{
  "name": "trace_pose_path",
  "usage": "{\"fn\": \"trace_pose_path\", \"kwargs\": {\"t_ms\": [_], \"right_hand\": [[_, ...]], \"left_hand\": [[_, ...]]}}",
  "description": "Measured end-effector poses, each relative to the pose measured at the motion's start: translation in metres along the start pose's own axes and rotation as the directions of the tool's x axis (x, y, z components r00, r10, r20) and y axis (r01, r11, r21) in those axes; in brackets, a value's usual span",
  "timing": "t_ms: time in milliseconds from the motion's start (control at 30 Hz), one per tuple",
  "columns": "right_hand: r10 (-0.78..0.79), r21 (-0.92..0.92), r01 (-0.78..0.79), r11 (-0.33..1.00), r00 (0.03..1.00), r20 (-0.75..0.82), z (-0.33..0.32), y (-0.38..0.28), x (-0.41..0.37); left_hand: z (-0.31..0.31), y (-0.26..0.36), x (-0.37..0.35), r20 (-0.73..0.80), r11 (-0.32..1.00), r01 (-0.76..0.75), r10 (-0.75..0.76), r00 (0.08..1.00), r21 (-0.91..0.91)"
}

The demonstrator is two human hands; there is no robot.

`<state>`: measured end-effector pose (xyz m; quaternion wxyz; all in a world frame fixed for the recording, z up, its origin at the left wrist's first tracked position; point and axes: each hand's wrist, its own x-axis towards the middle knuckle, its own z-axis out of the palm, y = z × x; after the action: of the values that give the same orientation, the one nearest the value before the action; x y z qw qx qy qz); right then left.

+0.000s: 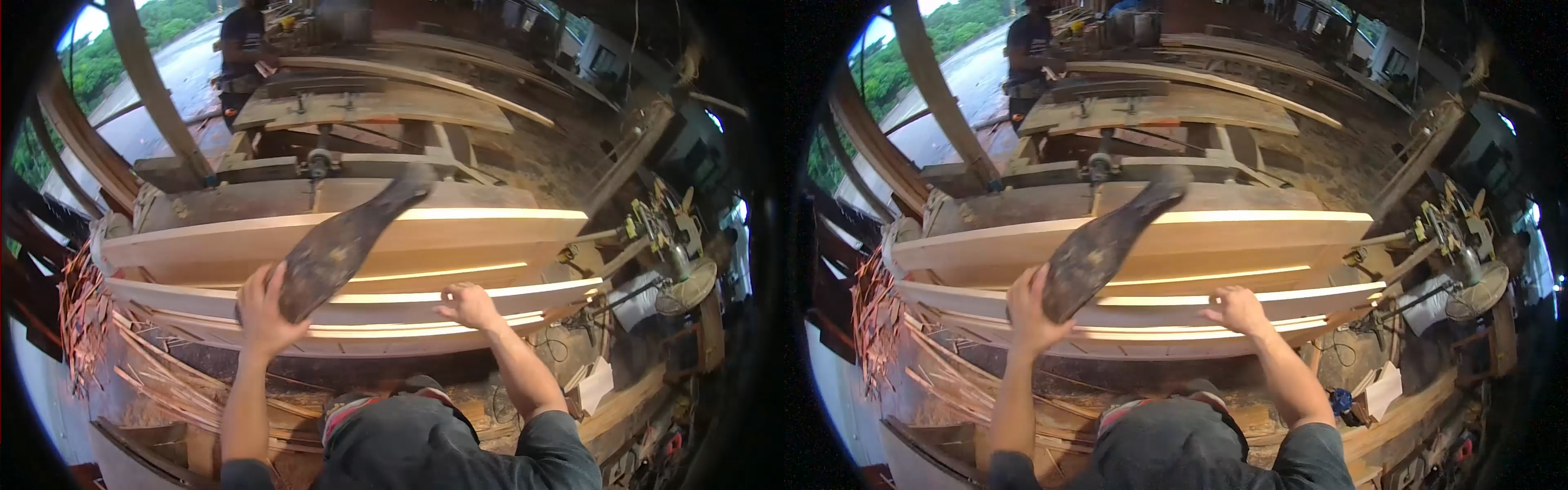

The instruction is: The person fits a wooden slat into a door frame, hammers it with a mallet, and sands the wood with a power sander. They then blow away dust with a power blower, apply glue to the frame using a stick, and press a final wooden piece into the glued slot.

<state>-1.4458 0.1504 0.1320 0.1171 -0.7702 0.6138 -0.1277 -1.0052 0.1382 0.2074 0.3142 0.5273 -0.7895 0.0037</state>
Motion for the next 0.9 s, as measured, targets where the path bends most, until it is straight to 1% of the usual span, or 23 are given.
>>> {"fn": "trace_pose_path", "kwargs": {"t_ms": [33,67,100,167,233,300,333,367,400,433,467,500,533,567,633,667,767,800,833,867,900], "right_hand": [[-0.07,-0.033,0.069,0.997,0.998,-0.009,0.0,0.01,-0.008],[-0.097,-0.04,0.095,0.995,0.994,-0.058,0.0,0.014,-0.016],[-0.124,-0.051,0.119,0.992,0.986,-0.11,0.0,0.017,-0.022],[-0.153,-0.03,0.15,0.988,0.982,-0.113,0.006,0.032,-0.03],[-0.199,0.123,0.227,0.966,0.958,-0.204,0.009,0.052,-0.04],[-0.138,0.215,0.177,0.961,0.973,-0.186,0.006,0.06,-0.046],[-0.098,0.121,0.135,0.984,0.959,-0.267,-0.005,0.075,-0.048],[-0.06,0.033,0.076,0.997,0.936,-0.346,-0.018,0.088,-0.044],[-0.031,-0.054,0.01,0.998,0.908,-0.418,-0.032,0.104,-0.042],[0.028,-0.136,-0.081,0.987,0.937,-0.349,-0.041,0.126,-0.036],[0.11,-0.169,-0.173,0.97,0.938,-0.328,-0.056,0.137,-0.031],[0.129,-0.282,-0.209,0.936,0.952,-0.277,-0.067,0.15,-0.021],[0.034,-0.428,-0.156,0.89,0.96,-0.278,-0.073,0.163,-0.011],[-0.056,-0.567,-0.109,0.817,0.963,-0.265,-0.076,0.176,-0.003],[-0.043,-0.494,-0.007,0.869,0.995,-0.089,-0.087,0.194,0.016],[-0.045,-0.449,0.046,0.892,0.999,0.014,-0.092,0.201,0.019],[-0.037,-0.456,0.054,0.888,0.998,0.047,-0.125,0.194,0.004],[-0.099,-0.445,0.044,0.895,0.99,-0.102,-0.136,0.199,-0.012],[-0.049,-0.49,-0.052,0.87,0.98,-0.191,-0.148,0.204,-0.033],[0.083,-0.471,-0.186,0.862,0.969,-0.231,-0.156,0.213,-0.056],[0.207,-0.451,-0.318,0.834,0.938,-0.279,-0.166,0.222,-0.078]], "left_hand": [[0.028,0.023,0.031,0.013,0.998,-0.055,0.055,0.998,-0.017],[0.06,0.047,0.058,0.028,0.993,-0.114,0.115,0.993,-0.031],[0.094,0.069,0.08,0.059,0.988,-0.138,0.142,0.988,-0.067],[0.162,0.111,0.103,0.106,0.981,-0.158,0.171,0.98,-0.116],[0.22,0.147,0.113,0.152,0.976,-0.163,0.184,0.971,-0.142],[0.256,0.159,0.109,0.188,0.967,-0.184,0.217,0.958,-0.177],[0.269,0.165,0.106,0.212,0.961,-0.201,0.24,0.947,-0.189],[0.278,0.168,0.106,0.241,0.954,-0.219,0.265,0.934,-0.202],[0.276,0.175,0.106,0.282,0.955,-0.239,0.281,0.917,-0.177],[0.275,0.177,0.103,0.287,0.946,-0.276,0.316,0.904,-0.172],[0.273,0.176,0.1,0.291,0.936,-0.311,0.348,0.891,-0.166],[0.271,0.175,0.1,0.287,0.923,-0.348,0.381,0.879,-0.161],[0.266,0.179,0.1,0.308,0.922,-0.332,0.38,0.872,-0.197],[0.265,0.178,0.1,0.309,0.921,-0.333,0.382,0.871,-0.202],[0.266,0.176,0.104,0.309,0.912,-0.341,0.399,0.863,-0.226],[0.264,0.177,0.106,0.365,0.923,-0.325,0.381,0.85,-0.206],[0.268,0.168,0.106,0.257,0.888,-0.408,0.454,0.853,-0.214],[0.261,0.174,0.106,0.202,0.911,-0.386,0.409,0.89,-0.146],[0.263,0.17,0.098,0.226,0.906,-0.341,0.398,0.889,-0.251],[0.265,0.159,0.091,0.248,0.891,-0.292,0.388,0.887,-0.348],[0.267,0.155,0.09,0.263,0.865,-0.246,0.384,0.885,-0.438]]}}
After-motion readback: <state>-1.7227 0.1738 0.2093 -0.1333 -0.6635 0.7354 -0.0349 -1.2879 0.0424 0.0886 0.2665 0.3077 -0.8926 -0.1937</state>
